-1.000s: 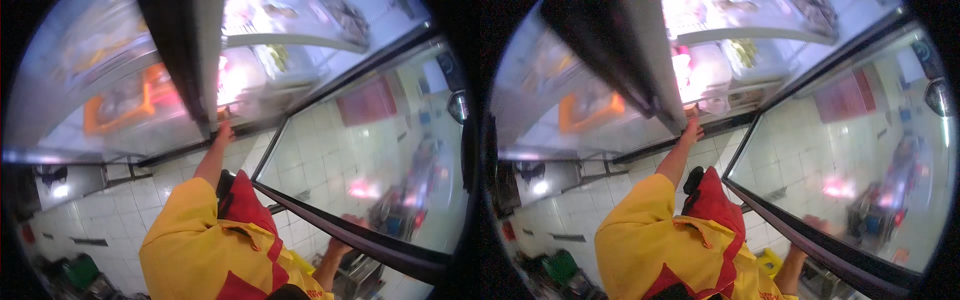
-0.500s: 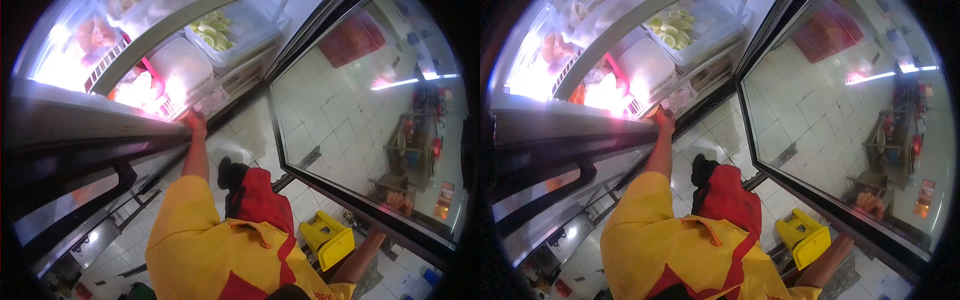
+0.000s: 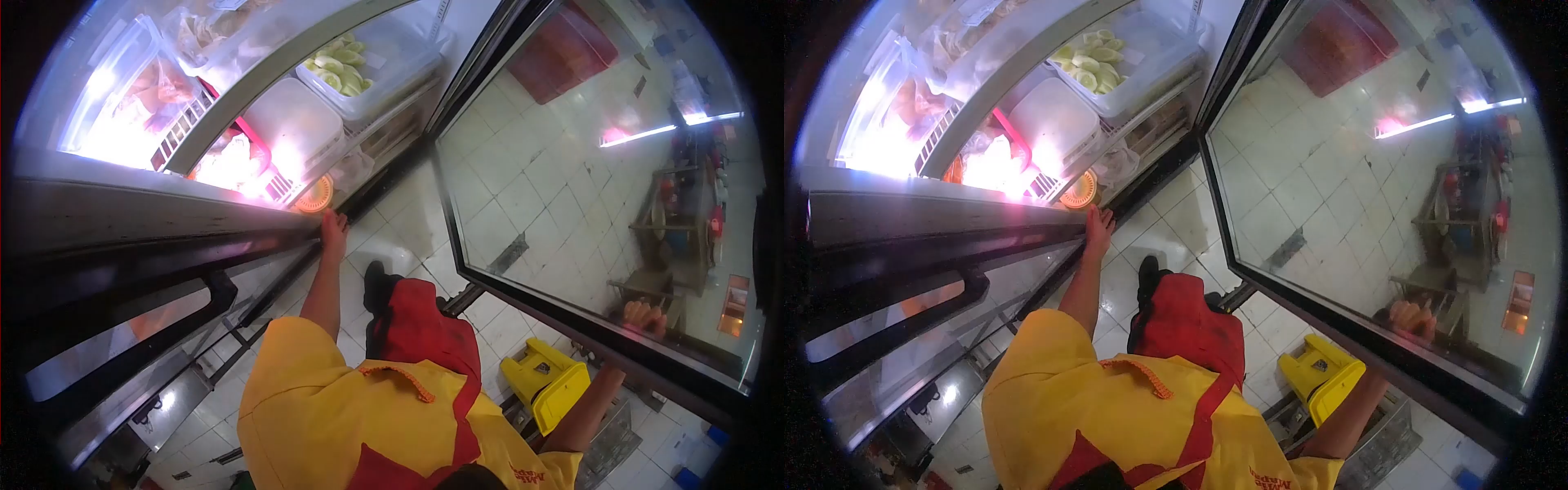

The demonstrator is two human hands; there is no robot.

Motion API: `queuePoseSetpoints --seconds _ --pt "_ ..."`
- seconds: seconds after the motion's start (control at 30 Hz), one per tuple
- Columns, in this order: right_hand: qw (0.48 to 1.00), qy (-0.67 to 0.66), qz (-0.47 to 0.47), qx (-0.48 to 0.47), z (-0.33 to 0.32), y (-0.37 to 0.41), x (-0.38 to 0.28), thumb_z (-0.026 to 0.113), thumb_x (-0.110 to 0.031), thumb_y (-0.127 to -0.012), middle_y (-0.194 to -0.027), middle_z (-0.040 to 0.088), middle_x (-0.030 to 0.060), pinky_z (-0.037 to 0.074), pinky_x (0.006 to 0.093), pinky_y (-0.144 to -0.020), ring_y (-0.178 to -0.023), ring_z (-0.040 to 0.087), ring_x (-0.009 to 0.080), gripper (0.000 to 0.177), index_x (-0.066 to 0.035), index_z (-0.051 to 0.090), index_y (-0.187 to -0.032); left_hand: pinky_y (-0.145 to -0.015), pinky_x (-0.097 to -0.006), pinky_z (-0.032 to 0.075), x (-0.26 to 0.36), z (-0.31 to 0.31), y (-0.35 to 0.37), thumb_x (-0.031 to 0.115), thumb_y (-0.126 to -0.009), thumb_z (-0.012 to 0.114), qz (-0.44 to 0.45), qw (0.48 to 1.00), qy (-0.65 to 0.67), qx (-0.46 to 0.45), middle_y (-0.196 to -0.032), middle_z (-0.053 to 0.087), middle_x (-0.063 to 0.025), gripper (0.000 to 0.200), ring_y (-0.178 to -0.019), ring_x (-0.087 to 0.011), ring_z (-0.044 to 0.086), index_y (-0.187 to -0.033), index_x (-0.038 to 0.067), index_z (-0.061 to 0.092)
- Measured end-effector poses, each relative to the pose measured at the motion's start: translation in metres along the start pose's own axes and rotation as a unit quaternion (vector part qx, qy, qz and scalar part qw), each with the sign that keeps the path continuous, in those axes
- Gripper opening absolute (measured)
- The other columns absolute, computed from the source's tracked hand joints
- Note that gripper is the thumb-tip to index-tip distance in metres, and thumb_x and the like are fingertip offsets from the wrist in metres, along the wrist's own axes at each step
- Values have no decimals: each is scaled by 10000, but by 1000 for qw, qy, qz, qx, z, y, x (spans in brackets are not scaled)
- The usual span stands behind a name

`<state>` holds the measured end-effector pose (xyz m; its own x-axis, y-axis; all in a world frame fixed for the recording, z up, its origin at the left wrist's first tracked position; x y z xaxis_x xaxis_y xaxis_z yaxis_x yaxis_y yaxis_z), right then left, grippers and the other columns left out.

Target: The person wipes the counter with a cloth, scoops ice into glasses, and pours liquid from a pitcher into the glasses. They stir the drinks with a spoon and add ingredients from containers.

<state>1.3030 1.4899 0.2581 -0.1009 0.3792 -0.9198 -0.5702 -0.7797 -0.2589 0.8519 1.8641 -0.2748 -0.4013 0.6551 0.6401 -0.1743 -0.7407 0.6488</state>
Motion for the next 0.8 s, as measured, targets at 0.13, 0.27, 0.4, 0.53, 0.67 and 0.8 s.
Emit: queuePoseSetpoints --seconds 0.13,0.27,0.4,0.53,0.67,0.8 --pt "999 23 -7 30 6 4 1 335 -310 -1042 -591 342 0 248 334 -617 -571 260 128 378 -135 408 -716 -1150 -487 242 -9 11 30 553 -992 426 -11 999 -24 -27 -1501 324 -202 725 -1392 -328 346 -1513 110 188" --pt "997 49 -7 55 -5 11 3 343 -299 -1038 -591 353 4 275 327 -593 -558 295 131 369 -134 397 -712 -1146 -485 242 -13 25 82 547 -990 442 -31 994 -60 -83 -1480 346 -197 734 -1392 -328 344 -1516 113 169" --pt "986 139 -89 36 25 14 2 401 -295 -1024 -599 348 -8 282 317 -578 -576 299 131 358 -120 394 -711 -1123 -474 289 -36 4 125 459 -1013 462 -120 982 -79 -125 -1455 374 -178 660 -1374 -333 370 -1512 119 194" --pt "970 154 -102 156 24 31 19 510 -323 -945 -778 389 40 302 352 -687 -729 341 186 272 -85 419 -849 -990 -361 443 -37 -43 200 315 -1029 470 -154 963 -152 -158 -1193 569 -110 316 -1152 -215 558 -1281 125 456" --pt "938 236 -169 191 97 65 38 625 -369 -847 -994 428 100 328 403 -826 -915 392 257 409 -50 442 -1026 -734 -300 512 4 -50 284 282 -1011 504 -72 715 -578 -387 -908 574 -25 189 -831 -130 571 -947 104 514" --pt "903 284 -316 65 196 121 74 739 -414 -750 -1210 466 161 353 455 -965 -1102 442 328 664 -14 464 -1203 -747 -305 513 -65 -18 326 300 -1012 501 -207 605 -610 -468 -928 589 -38 212 -844 -136 579 -975 93 525"
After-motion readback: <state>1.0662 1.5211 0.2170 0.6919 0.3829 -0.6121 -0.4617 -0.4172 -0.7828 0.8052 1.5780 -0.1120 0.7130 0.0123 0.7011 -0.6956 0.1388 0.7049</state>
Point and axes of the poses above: each hand's wrist, its own y-axis away from the middle knuckle, its own z-axis out of the palm, x = y × z, the point moved 6 cm from there along -y, towards the middle knuckle
